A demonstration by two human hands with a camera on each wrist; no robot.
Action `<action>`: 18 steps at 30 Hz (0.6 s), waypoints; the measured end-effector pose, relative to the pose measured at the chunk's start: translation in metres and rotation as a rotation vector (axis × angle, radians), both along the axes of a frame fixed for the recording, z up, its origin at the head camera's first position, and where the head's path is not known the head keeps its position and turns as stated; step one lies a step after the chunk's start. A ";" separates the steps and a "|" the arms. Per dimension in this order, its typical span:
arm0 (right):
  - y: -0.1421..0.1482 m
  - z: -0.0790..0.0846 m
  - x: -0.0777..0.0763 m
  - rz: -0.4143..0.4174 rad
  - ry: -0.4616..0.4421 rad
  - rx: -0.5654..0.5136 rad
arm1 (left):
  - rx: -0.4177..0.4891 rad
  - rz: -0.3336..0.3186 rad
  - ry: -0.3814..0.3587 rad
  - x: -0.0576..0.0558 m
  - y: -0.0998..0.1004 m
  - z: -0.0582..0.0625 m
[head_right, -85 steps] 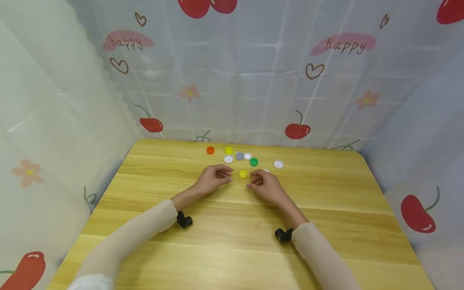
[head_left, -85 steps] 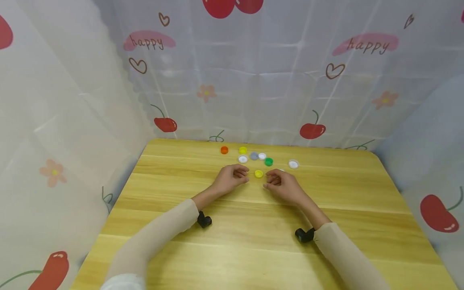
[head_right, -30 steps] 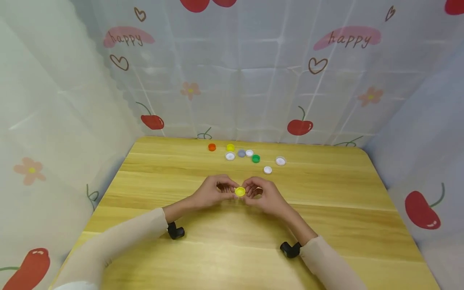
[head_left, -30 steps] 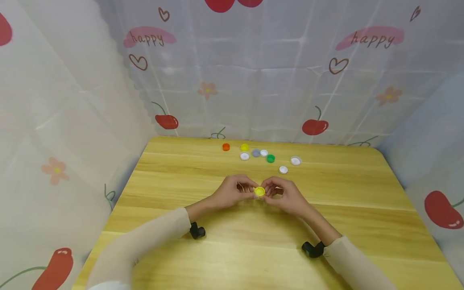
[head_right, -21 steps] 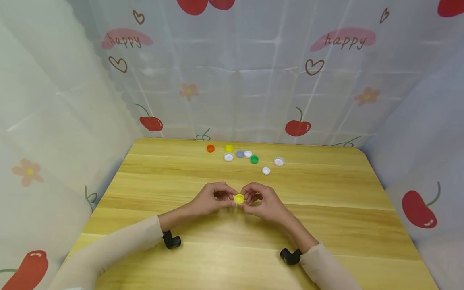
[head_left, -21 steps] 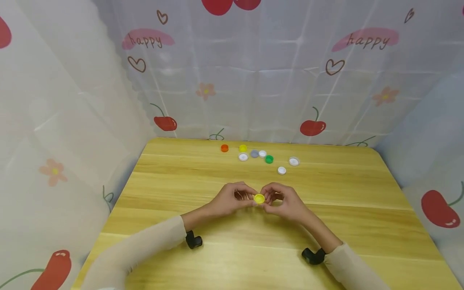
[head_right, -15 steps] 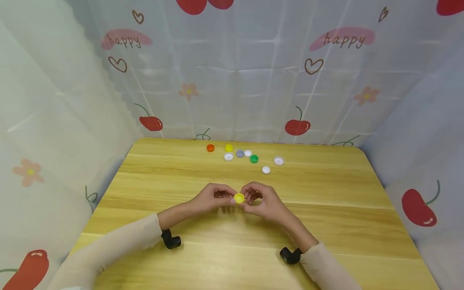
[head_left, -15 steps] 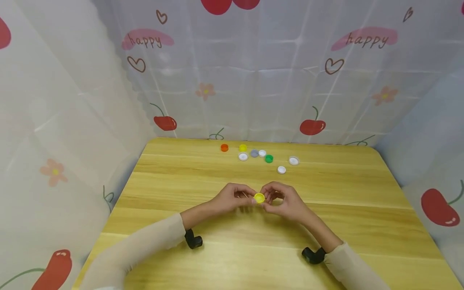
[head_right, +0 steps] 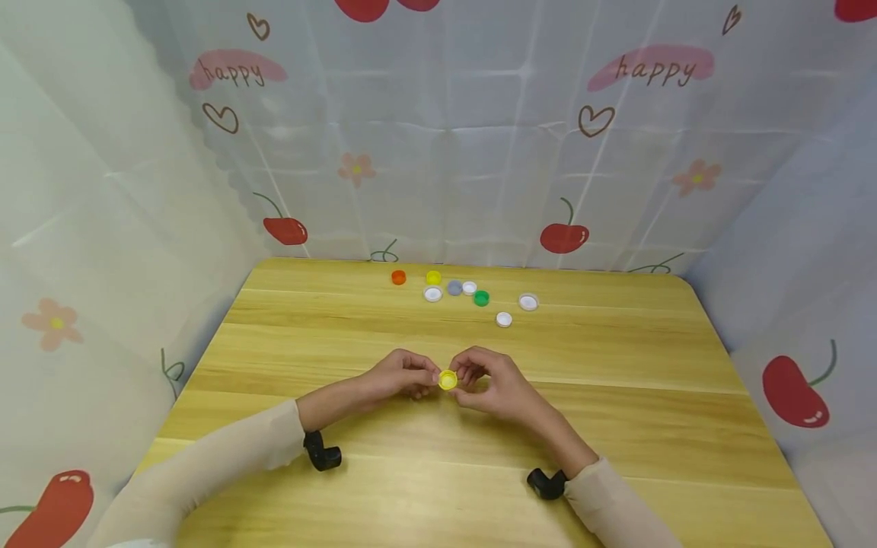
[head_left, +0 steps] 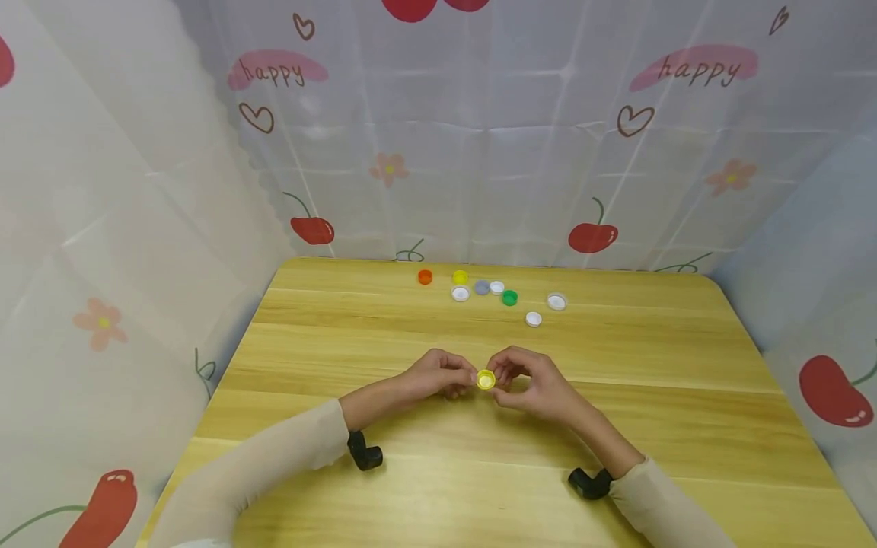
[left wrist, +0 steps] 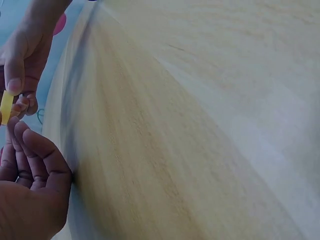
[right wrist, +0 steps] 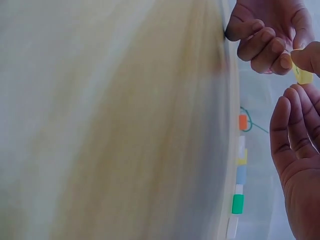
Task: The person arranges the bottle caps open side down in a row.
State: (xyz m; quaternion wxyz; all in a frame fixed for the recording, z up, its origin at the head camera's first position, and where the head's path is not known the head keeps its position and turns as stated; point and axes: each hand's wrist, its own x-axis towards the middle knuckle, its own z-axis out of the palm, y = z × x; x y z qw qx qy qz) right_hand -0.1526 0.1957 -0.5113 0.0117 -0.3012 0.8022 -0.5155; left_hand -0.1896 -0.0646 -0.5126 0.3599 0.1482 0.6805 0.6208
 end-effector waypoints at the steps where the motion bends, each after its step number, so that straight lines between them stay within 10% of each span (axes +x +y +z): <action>1: -0.001 0.000 0.000 -0.002 0.000 0.008 | -0.001 0.002 0.000 0.000 -0.001 -0.001; 9: -0.005 0.001 -0.001 -0.051 0.027 0.094 | -0.041 0.062 0.083 -0.004 -0.005 0.003; 18: -0.008 0.000 -0.003 -0.091 -0.156 0.147 | -0.159 0.093 0.569 -0.008 -0.016 0.002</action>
